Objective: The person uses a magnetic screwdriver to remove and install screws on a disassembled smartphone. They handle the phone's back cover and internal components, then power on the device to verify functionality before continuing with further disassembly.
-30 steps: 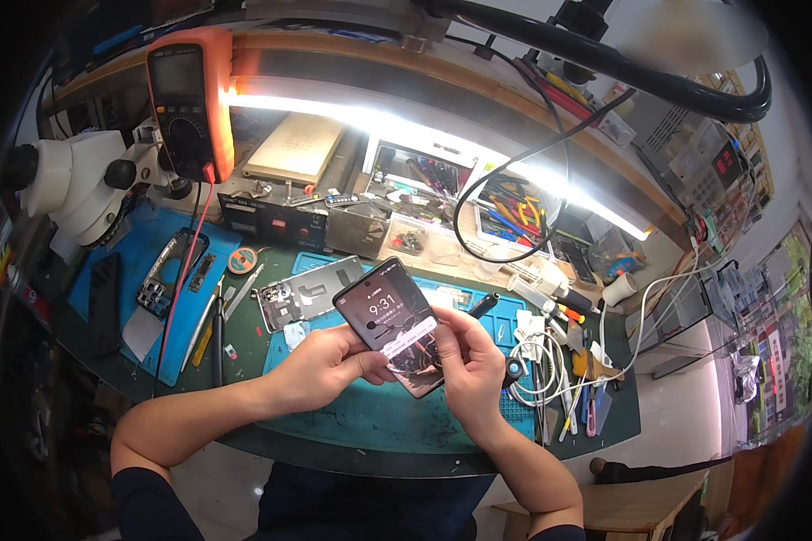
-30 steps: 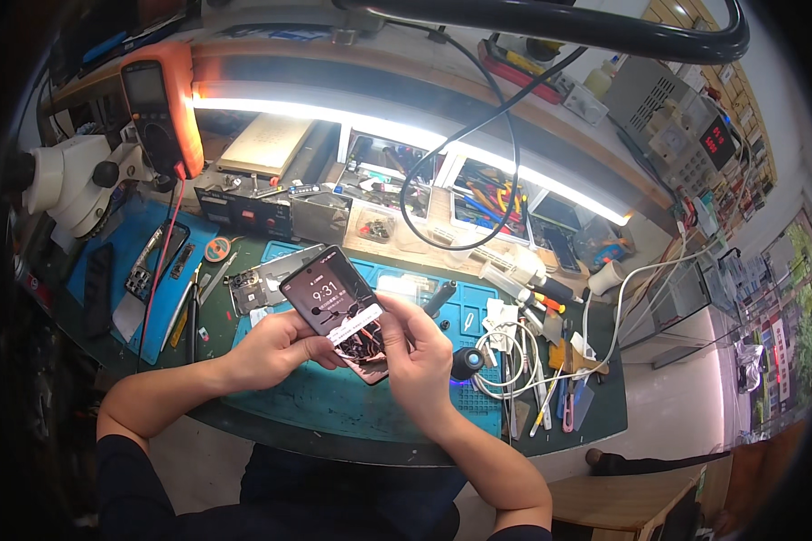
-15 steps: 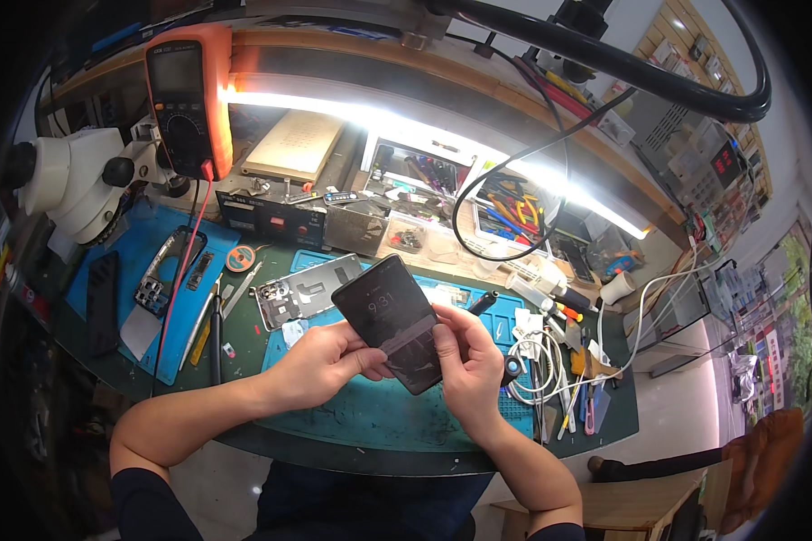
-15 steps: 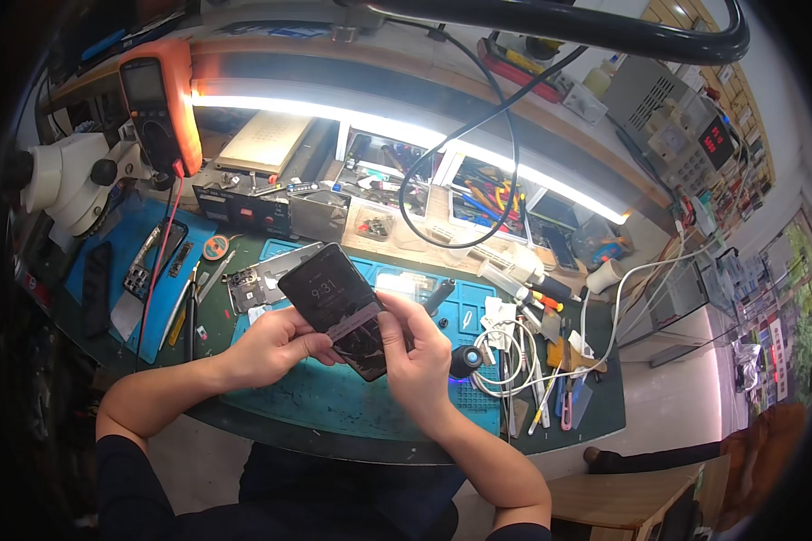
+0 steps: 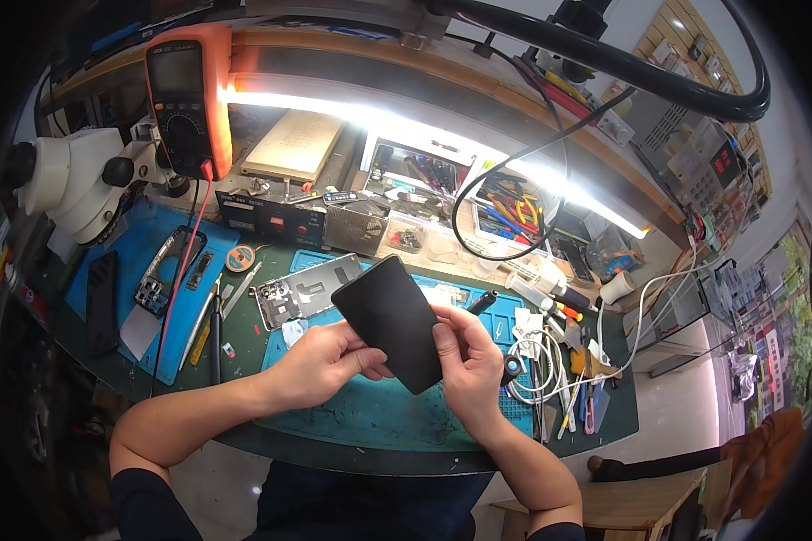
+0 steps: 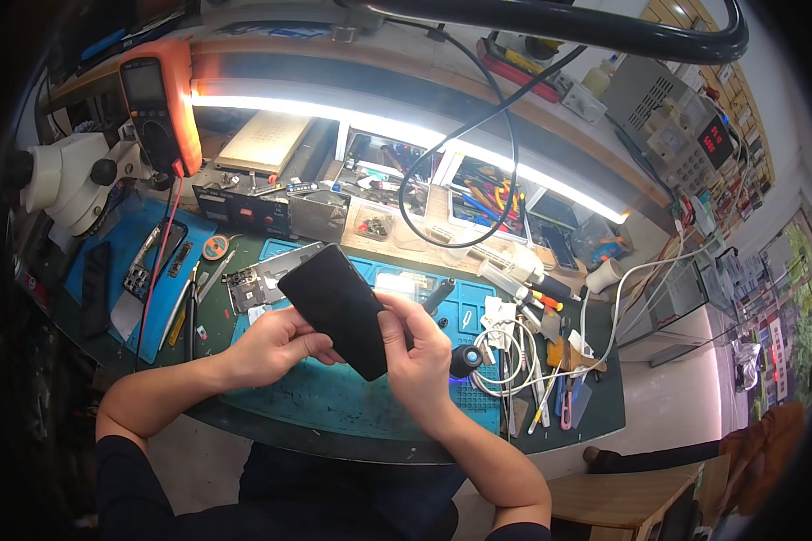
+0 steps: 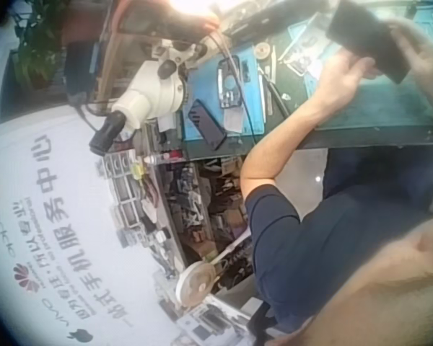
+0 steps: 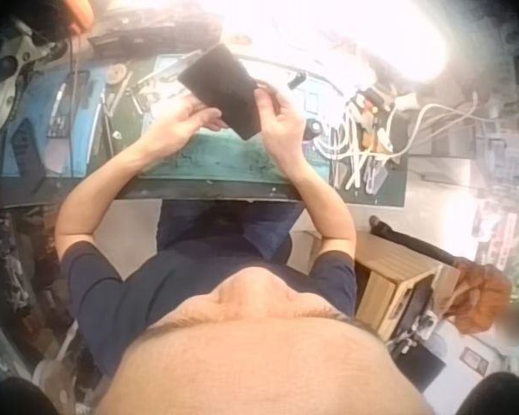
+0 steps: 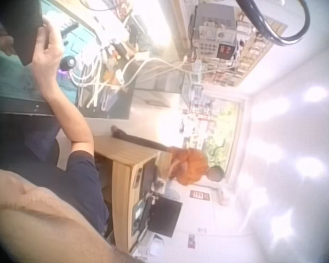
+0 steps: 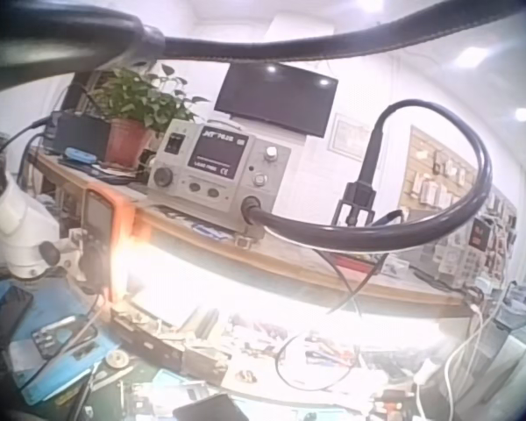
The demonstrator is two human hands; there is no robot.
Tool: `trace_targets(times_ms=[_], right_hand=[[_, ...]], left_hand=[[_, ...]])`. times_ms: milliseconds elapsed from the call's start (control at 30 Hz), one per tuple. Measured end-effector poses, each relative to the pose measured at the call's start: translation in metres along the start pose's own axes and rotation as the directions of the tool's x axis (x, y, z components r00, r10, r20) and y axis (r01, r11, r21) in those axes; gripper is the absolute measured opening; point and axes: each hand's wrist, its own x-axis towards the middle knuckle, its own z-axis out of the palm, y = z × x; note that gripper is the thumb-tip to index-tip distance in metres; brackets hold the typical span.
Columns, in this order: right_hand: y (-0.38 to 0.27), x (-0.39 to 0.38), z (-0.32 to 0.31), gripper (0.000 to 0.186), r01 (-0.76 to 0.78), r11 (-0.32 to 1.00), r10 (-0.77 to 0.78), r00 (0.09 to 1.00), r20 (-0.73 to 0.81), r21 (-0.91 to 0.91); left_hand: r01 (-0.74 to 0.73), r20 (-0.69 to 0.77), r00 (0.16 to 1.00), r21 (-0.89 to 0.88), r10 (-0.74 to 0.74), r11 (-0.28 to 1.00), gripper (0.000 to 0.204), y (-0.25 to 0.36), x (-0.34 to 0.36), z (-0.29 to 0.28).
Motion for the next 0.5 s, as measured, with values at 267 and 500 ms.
trace_targets(times_ms=[267, 500], right_hand=[[-0.0001, -0.0008, 0.0031, 0.027, 0.032, 0.998, -0.031, 0.999, -0.016, 0.061], [0.0008, -0.0001, 0.0029, 0.024, 0.013, 0.998, -0.012, 1.000, -0.026, 0.056]], left_hand=[[-0.007, -0.007, 1.000, 0.032, 0.007, 0.999, 0.026, -0.0006, 0.0007, -0.0008], [-0.003, 0.001, 1.000, 0.051, 0.003, 0.999, 0.026, 0.0000, -0.0004, -0.0012]])
